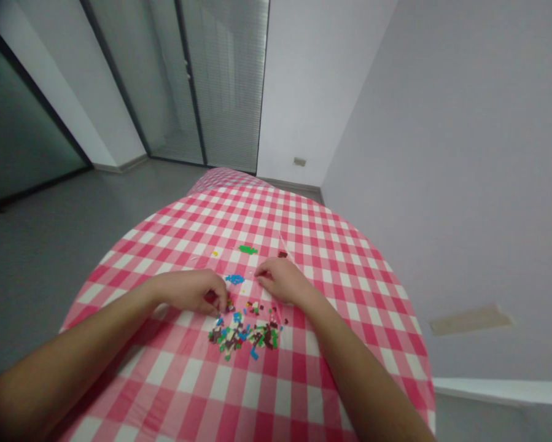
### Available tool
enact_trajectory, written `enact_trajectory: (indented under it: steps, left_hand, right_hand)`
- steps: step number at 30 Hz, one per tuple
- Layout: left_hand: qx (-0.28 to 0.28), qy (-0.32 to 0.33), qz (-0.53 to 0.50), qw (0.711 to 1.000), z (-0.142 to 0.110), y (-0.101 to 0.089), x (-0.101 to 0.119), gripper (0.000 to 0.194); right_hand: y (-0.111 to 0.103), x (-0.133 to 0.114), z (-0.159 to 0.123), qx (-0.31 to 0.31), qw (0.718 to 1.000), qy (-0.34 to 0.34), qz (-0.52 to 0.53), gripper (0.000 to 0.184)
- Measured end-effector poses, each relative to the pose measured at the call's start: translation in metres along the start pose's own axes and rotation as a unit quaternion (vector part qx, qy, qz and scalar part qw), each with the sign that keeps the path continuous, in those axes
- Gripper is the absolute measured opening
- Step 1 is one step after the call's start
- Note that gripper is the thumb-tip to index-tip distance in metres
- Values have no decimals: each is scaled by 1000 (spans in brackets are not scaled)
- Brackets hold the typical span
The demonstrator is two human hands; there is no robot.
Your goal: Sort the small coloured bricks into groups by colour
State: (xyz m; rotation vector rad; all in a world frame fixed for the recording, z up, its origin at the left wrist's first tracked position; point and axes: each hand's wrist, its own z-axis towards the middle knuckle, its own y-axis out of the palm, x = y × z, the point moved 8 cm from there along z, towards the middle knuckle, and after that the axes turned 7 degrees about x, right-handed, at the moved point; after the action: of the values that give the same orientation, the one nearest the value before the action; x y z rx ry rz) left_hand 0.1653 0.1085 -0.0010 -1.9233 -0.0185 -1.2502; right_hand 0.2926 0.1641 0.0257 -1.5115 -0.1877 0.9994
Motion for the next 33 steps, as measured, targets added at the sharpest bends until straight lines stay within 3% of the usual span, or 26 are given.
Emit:
enact_trajectory:
  steps: [3, 5, 9, 14, 16, 22, 26, 29, 33]
  left_hand:
    - [13, -7, 10, 1000, 0, -4, 1, 17]
    - [22, -10, 14, 1000, -1, -8, 3, 19]
    - [51, -15, 29, 998, -3, -20, 9, 17]
    - [216, -67, 71, 971, -9, -55, 3, 19]
    - [230, -68, 78, 968, -9, -58, 2, 20]
    - [114, -22, 53, 992, -3, -33, 5, 19]
    - [61, -18, 45, 997, -3, -20, 5, 15]
    - [39, -26, 34, 998, -4, -16, 3, 14]
    - [16, -35, 29, 999, -5, -12, 1, 15]
  right_hand:
    - [8, -11, -10, -113, 992, -2, 48, 22]
    - [15, -15, -15, -157, 986, -3, 54, 24]
    - [23, -17, -17, -166, 986, -12, 35, 23]
    - [26, -19, -17, -170, 985, -2, -7, 22]
    - [23, -25, -18, -160, 986, -9, -44, 22]
    - [25, -44, -21, -155, 970, -32, -186, 20]
    - [21, -46, -19, -149, 974, -38, -167, 20]
    - [-8, -28, -15, -104, 990, 6, -99, 19]
    - [-72, 29, -16, 18, 986, 120, -113, 16]
